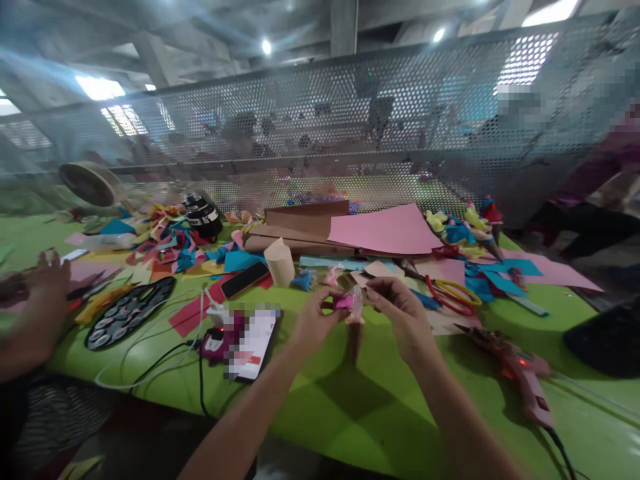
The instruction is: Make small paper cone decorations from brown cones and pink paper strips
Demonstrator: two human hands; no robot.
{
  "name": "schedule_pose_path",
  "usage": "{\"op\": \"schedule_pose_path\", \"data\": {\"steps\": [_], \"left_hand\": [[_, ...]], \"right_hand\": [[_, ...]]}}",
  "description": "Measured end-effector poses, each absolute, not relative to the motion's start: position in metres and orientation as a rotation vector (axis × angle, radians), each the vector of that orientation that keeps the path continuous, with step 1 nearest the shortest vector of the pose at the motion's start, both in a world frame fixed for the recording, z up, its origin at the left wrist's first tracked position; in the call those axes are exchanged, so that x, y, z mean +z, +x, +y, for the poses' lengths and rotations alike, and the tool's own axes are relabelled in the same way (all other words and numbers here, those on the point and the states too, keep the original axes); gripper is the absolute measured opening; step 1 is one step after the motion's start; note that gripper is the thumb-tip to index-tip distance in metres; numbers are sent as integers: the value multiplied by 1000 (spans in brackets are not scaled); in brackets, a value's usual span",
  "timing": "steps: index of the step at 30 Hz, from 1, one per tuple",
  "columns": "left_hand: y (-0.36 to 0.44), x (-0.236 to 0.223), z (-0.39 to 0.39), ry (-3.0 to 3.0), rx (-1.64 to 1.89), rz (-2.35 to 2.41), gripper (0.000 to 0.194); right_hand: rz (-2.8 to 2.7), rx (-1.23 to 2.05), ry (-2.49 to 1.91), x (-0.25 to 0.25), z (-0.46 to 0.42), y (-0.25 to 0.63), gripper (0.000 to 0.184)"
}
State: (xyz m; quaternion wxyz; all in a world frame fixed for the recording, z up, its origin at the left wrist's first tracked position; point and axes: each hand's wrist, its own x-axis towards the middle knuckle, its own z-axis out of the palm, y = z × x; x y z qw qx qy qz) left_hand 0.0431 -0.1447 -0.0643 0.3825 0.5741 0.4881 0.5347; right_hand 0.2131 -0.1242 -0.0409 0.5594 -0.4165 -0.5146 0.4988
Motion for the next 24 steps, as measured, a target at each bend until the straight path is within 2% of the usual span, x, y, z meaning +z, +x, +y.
{"op": "schedule_pose_path", "data": {"steps": [10, 17, 24], "left_hand": [[37, -65, -154, 1473, 1319, 1358, 10], [36, -64, -158, 1558, 1286, 1317, 18], [32, -65, -160, 1523, 1224, 1242, 20]], "right_hand": [[-1488, 1326, -1020, -50, -134, 211, 40], [-1410, 1474, -988, -47, -135, 211, 33], [-1413, 1389, -999, -42, -134, 211, 28]]}}
